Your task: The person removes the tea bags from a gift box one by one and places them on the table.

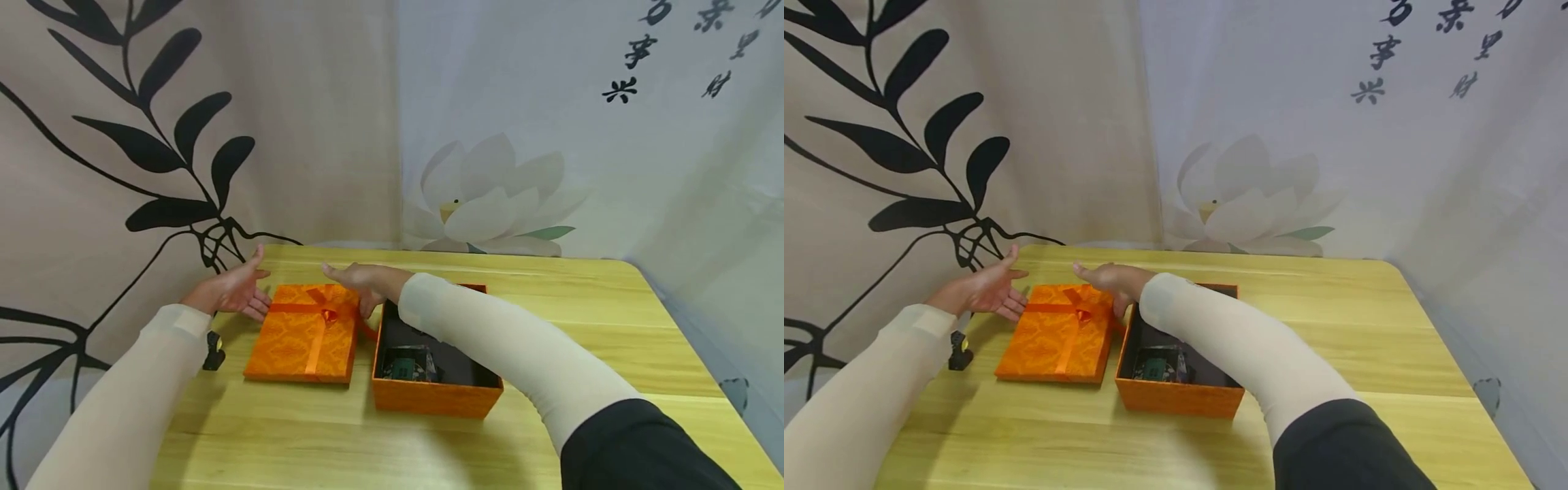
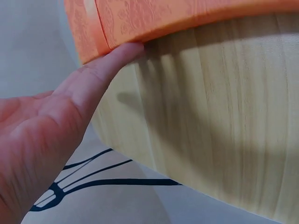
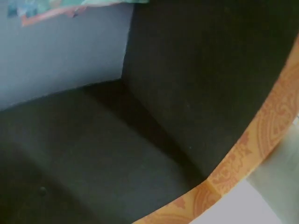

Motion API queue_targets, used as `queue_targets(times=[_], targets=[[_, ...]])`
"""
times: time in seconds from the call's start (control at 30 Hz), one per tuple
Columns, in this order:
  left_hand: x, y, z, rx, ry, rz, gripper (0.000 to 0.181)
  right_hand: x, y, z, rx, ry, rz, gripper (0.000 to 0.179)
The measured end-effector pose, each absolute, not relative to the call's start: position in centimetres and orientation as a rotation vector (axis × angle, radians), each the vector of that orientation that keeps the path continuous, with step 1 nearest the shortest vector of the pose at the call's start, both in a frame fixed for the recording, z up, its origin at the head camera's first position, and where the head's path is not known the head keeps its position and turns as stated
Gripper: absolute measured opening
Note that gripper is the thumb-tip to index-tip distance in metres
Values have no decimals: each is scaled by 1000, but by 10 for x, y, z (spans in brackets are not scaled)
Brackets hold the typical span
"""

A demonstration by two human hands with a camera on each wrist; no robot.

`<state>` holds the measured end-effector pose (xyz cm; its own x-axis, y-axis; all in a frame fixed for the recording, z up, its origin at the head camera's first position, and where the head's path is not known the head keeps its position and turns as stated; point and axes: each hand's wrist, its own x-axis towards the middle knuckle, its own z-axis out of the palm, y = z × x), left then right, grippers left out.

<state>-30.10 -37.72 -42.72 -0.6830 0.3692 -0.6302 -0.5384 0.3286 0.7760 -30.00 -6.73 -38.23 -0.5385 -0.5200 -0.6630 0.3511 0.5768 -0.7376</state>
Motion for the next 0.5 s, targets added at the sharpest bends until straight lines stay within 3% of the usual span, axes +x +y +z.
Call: queue_targets(times=[0.5], targets=[[-302, -374, -429, -150, 1811, 1419, 115, -304, -72, -389, -104, 1775, -1091, 91]])
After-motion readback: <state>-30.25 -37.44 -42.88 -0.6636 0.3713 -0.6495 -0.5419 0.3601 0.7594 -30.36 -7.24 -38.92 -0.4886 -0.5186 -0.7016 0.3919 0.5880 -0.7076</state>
